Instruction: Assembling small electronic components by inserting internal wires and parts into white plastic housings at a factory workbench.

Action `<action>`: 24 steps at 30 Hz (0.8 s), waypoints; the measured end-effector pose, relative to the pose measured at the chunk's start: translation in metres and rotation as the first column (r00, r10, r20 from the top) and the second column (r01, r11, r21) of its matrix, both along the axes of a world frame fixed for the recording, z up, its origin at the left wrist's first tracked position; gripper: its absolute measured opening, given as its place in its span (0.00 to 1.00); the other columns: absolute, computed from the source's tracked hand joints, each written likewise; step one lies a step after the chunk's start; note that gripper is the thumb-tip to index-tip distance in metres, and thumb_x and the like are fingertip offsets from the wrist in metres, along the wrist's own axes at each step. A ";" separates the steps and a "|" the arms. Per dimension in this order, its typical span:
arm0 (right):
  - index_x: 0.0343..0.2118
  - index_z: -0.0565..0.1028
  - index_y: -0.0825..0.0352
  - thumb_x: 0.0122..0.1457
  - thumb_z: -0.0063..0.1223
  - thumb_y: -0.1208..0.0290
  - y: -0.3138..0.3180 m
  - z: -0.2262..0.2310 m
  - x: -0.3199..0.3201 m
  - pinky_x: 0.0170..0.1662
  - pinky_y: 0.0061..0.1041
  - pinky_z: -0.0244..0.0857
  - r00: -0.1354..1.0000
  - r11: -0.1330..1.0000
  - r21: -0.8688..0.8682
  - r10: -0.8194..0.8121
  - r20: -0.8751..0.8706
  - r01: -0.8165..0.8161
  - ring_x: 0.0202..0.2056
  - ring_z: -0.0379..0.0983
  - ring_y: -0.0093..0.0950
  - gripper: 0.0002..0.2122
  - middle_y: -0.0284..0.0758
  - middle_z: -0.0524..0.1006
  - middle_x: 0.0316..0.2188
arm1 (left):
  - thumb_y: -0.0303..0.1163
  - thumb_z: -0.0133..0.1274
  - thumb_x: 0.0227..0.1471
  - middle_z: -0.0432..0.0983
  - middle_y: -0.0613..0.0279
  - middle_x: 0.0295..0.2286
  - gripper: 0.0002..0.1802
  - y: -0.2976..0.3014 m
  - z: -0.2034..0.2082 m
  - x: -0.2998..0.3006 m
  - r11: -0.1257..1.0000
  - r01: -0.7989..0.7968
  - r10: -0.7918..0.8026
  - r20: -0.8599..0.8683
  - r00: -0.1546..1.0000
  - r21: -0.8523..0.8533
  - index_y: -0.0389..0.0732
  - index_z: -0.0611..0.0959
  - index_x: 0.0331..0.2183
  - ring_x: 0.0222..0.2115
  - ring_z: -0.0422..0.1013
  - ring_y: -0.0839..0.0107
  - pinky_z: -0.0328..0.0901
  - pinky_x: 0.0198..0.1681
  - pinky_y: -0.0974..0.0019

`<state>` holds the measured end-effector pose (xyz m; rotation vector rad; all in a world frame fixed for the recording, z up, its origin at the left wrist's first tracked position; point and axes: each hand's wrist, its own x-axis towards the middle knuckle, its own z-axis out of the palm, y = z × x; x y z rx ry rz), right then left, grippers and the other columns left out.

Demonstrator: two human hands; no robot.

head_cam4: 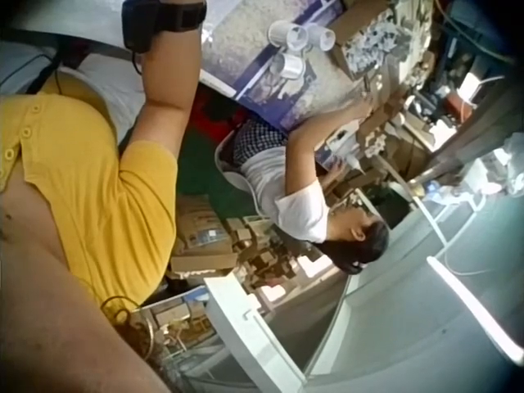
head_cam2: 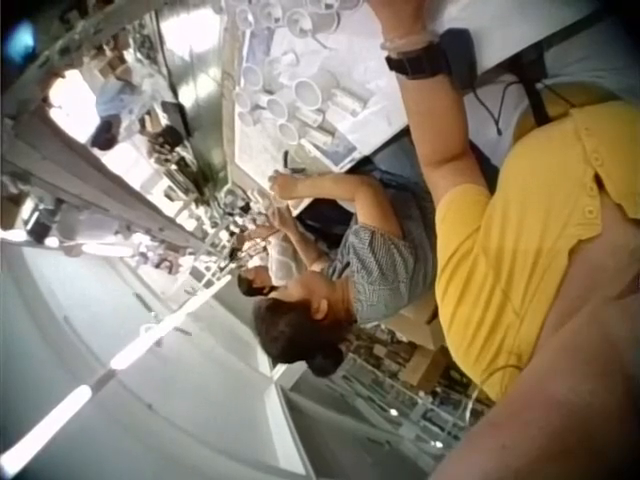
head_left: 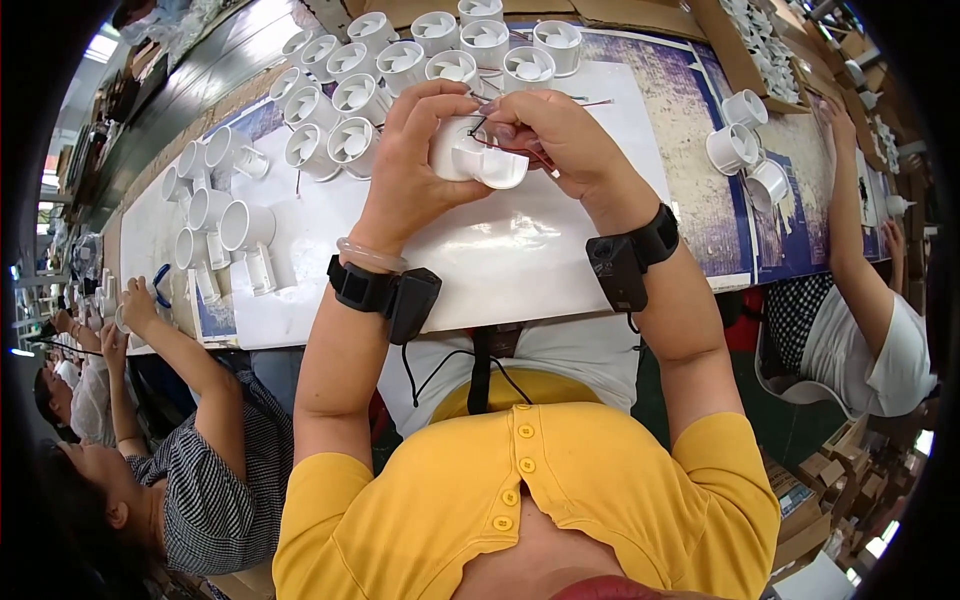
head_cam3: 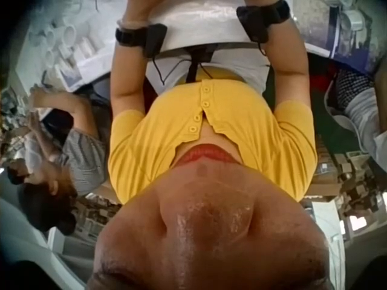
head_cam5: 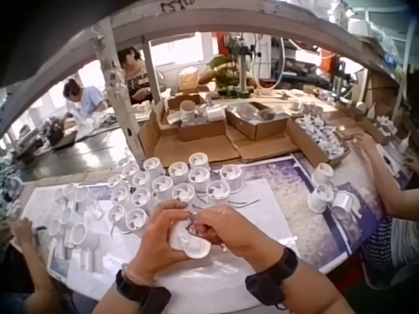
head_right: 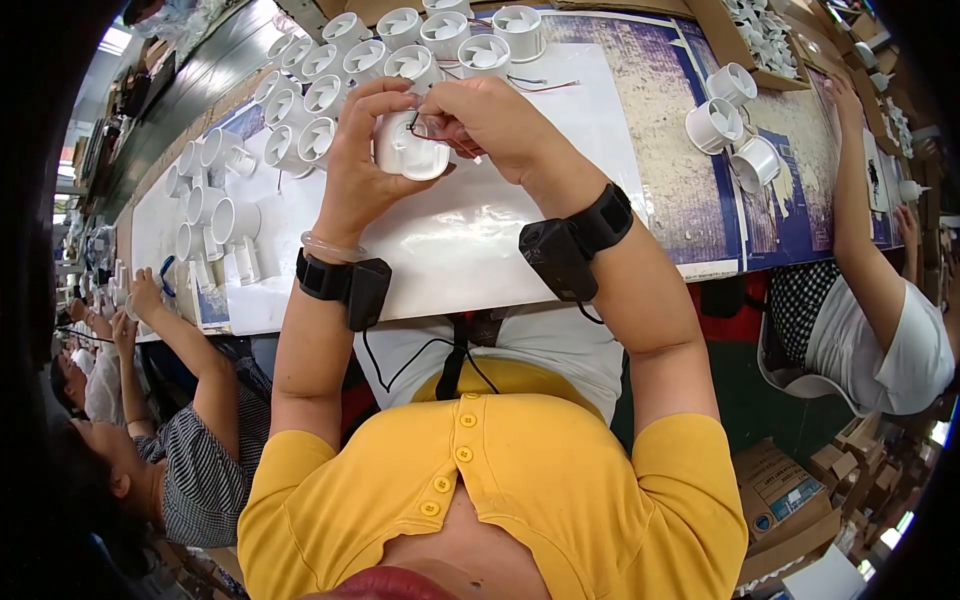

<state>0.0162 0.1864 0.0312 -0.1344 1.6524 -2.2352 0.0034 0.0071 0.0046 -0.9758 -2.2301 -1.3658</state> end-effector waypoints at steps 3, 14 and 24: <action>0.23 0.73 0.65 0.54 0.46 0.67 0.005 -0.002 -0.002 0.19 0.14 0.43 0.998 0.998 -0.031 0.057 0.012 -0.057 0.17 0.52 0.12 0.09 0.21 0.61 0.15 | 0.28 0.70 0.24 0.70 0.59 0.41 0.36 0.000 -0.002 0.000 1.000 -0.001 0.002 -0.025 1.000 0.017 0.44 0.75 0.42 0.45 0.68 0.61 0.66 0.47 0.61; 0.42 0.77 0.68 0.54 0.48 0.74 0.020 0.010 0.004 0.31 0.16 0.56 0.829 0.963 0.139 0.269 -0.490 -0.230 0.25 0.60 0.15 0.13 0.25 0.68 0.22 | 0.29 0.69 0.31 0.71 0.60 0.40 0.35 -0.002 0.004 0.005 0.995 0.047 -0.058 0.123 0.991 0.093 0.39 0.71 0.44 0.40 0.70 0.68 0.66 0.44 0.67; 0.37 0.79 0.66 0.63 0.47 0.67 0.008 0.000 -0.003 0.29 0.13 0.59 0.720 0.992 0.051 -0.046 -0.693 0.113 0.29 0.67 0.14 0.10 0.29 0.76 0.29 | 0.28 0.67 0.31 0.69 0.58 0.42 0.35 -0.001 -0.007 0.002 0.998 0.054 -0.058 0.214 0.975 0.024 0.40 0.71 0.45 0.46 0.66 0.62 0.61 0.50 0.64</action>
